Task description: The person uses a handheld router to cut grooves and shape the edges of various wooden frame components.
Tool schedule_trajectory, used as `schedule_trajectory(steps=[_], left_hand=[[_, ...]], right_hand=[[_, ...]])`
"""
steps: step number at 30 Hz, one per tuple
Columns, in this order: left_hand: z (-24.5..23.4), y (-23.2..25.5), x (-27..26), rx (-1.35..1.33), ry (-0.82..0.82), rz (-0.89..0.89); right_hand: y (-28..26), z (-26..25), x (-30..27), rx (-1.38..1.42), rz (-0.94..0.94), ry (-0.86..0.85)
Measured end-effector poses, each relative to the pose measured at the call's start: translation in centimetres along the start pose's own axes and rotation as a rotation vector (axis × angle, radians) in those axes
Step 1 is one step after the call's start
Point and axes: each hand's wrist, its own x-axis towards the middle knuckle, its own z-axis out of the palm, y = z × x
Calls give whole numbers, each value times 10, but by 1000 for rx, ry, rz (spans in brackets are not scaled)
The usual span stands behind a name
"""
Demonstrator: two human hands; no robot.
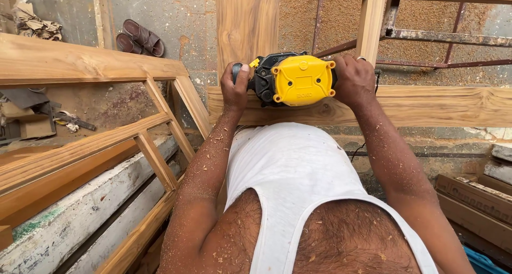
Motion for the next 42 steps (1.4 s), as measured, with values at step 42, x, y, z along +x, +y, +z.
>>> schedule_trajectory(steps=[42], left_hand=[[-13,3,49,-95,-52,0]], right_hand=[[-5,-1,38,49,98,-8]])
